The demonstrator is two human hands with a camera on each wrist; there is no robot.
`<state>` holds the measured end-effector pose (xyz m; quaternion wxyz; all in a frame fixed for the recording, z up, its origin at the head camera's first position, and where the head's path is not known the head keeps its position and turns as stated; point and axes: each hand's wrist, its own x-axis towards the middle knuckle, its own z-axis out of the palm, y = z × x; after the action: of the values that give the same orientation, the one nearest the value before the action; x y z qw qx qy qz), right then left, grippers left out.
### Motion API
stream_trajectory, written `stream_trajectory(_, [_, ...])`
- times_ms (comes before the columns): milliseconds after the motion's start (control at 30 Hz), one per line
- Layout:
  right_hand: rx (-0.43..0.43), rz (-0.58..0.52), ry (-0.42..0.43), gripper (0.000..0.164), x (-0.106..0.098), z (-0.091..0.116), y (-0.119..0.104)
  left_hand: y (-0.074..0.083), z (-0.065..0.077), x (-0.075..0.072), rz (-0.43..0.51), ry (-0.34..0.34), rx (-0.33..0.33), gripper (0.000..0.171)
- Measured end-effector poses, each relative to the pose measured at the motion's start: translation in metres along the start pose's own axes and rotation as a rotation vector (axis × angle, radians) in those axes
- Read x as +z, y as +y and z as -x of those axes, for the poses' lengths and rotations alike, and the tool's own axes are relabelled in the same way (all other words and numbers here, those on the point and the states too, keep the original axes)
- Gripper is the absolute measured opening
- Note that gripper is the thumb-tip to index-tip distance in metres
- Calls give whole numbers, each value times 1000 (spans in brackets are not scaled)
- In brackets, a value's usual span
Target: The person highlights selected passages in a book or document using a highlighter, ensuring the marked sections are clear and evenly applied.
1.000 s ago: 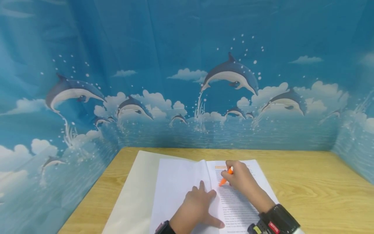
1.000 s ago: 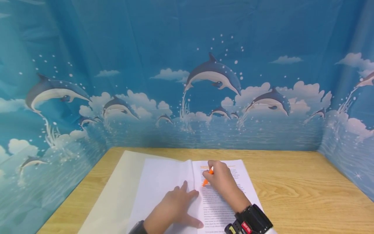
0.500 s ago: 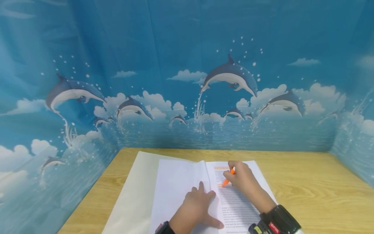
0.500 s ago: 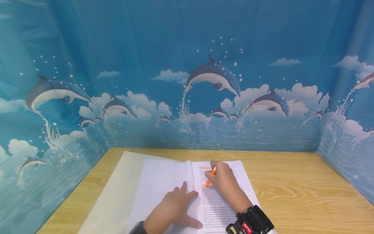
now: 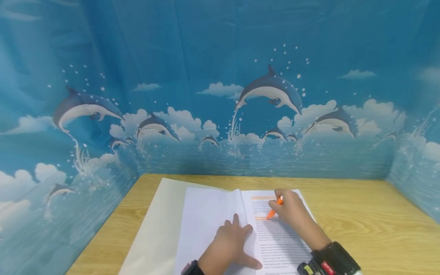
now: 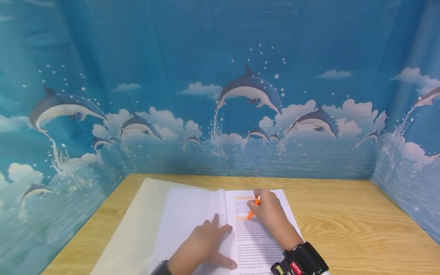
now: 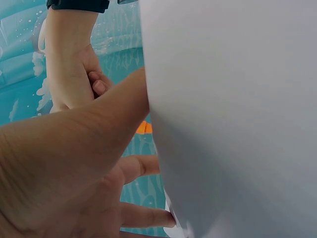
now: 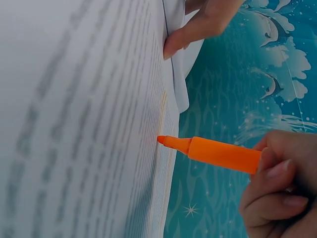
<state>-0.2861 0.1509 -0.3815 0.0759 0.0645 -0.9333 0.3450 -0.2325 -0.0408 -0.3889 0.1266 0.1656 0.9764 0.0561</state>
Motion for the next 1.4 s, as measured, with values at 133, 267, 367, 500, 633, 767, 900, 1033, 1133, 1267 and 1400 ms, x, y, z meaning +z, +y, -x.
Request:
stream_trajectory(133, [-7, 5, 9, 25, -3, 1, 5, 0, 2, -1, -1, 17, 15, 95])
stream_trajectory(267, [-7, 7, 17, 26, -7, 2, 9, 0, 2, -2, 5, 11, 16, 94])
stream_trajectory(367, [7, 6, 13, 27, -9, 3, 11, 0, 1, -2, 25, -9, 7, 93])
stream_trajectory(500, [34, -12, 4, 28, -13, 5, 13, -1, 0, -3, 45, -34, -10, 93])
stream_trajectory(633, [38, -7, 7, 28, -18, 7, 16, -1, 0, -2, 62, -40, -18, 94])
stream_trajectory(767, [50, 12, 7, 27, -22, 9, 21, -1, 1, -1, 57, -11, -5, 95])
stream_trajectory(900, [71, 23, -3, 22, -27, 10, 27, 0, 1, -1, 48, 9, 8, 96])
stream_trajectory(1033, [82, 34, -1, 20, -31, 11, 32, 0, 2, -1, 46, 13, 11, 96])
stream_trajectory(1133, [83, 41, -1, 17, -35, 11, 36, 0, 2, -1, 44, 13, 9, 95])
stream_trajectory(1267, [70, 51, 5, 16, -39, 12, 40, -1, 1, -1, 49, 5, 8, 95])
stream_trajectory(1400, [80, 67, 11, 20, -43, 14, 44, -1, 1, 0, 49, 9, 13, 96])
